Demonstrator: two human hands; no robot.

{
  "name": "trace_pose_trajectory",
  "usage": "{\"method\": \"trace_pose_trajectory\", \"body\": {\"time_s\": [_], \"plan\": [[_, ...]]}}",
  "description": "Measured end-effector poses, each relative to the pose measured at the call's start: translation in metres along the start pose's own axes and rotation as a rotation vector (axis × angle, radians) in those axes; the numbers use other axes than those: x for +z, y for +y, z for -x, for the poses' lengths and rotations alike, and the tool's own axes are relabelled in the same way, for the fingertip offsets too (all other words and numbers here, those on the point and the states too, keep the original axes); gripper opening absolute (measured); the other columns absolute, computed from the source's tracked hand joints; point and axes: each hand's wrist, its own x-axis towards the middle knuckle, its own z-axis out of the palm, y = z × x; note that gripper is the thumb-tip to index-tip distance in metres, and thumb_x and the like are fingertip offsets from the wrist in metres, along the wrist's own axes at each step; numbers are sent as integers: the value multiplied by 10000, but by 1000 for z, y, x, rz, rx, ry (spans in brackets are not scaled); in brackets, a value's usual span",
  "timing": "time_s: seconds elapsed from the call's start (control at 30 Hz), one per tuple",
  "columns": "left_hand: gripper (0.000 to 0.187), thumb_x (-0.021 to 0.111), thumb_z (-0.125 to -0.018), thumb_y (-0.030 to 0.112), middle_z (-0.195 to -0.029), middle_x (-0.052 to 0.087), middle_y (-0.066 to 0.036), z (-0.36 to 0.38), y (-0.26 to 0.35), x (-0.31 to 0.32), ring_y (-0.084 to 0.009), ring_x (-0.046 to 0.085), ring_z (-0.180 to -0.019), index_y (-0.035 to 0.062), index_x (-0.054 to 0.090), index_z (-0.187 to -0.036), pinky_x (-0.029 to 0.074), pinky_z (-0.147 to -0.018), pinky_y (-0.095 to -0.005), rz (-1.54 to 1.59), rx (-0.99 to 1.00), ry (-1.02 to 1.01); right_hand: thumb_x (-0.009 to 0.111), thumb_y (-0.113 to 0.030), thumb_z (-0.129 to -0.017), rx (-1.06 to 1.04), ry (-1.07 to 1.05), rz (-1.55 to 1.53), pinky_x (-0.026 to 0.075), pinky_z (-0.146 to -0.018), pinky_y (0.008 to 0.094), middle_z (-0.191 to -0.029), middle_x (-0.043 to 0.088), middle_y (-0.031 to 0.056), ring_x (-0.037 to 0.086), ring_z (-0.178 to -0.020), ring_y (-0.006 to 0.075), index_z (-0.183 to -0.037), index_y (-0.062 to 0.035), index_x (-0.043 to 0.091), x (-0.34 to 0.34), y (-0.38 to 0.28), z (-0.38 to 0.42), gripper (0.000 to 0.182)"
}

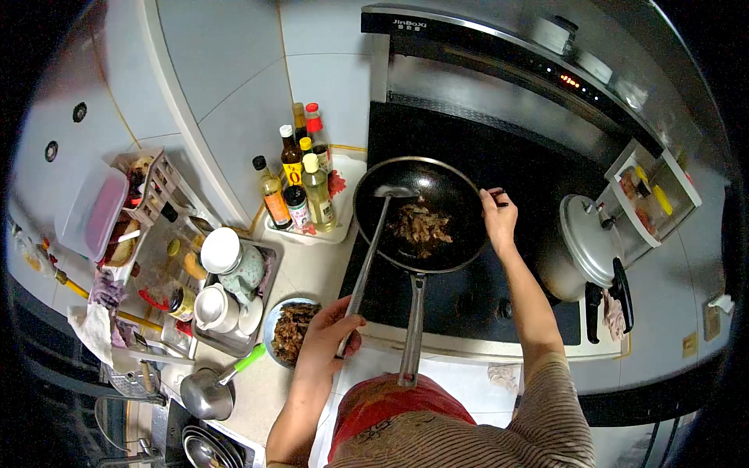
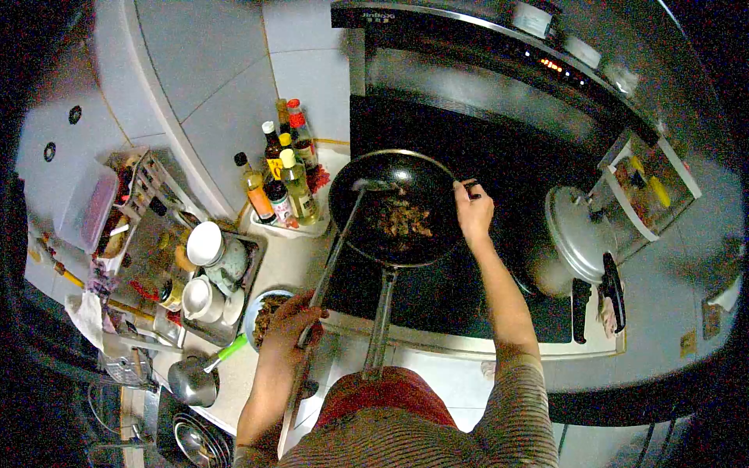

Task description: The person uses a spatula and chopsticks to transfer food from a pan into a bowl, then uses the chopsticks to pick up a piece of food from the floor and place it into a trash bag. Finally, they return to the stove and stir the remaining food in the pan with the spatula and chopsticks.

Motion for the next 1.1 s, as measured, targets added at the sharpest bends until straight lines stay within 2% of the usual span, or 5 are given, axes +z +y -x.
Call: {"method": "trace_pose_trajectory", "body": {"time_s": [0.23,0.5,0.8,0.97,1.1], "plan": [[408,514,-803,15,-796,583,-127,-8,-8,-21,-136,488,-453,-45,415,-1194,334,-356,-230,177,-27,-29,594,-250,-803,14,-97,-79,400,-531,281,-570,534,43,476,-537,123,-812,-45,611,51,12,-1,206],[410,508,-808,20,-798,581,-122,-1,-18,-20,-125,476,-443,-42,410,-1201,331,-340,-210,229,-31,-16,612,-181,-786,-27,-411,-77,406,-568,251,-716,594,65,512,-611,106,-756,7,609,13,-3,17,191],[367,496,-819,11,-804,584,-131,9,-20,-26,-124,452,-433,-36,430,-1176,324,-348,-212,231,5,13,635,-228,-799,33,-211,-229,357,-492,257,-571,505,6,428,-536,77,-593,-19,545,-5,-45,46,307],[391,516,-815,31,-830,593,-134,7,-20,-25,-126,462,-447,-36,421,-1188,320,-359,-217,188,-26,-29,597,-254,-798,-228,-230,101,446,-553,322,-744,641,91,601,-600,252,-622,4,590,9,-65,65,312],[405,532,-812,48,-832,597,-123,6,-19,-24,-125,477,-463,-32,420,-1192,323,-368,-216,150,-32,-47,586,-234,-804,-314,-317,235,459,-545,336,-724,632,90,601,-588,275,-660,-5,600,7,-90,78,270]]}}
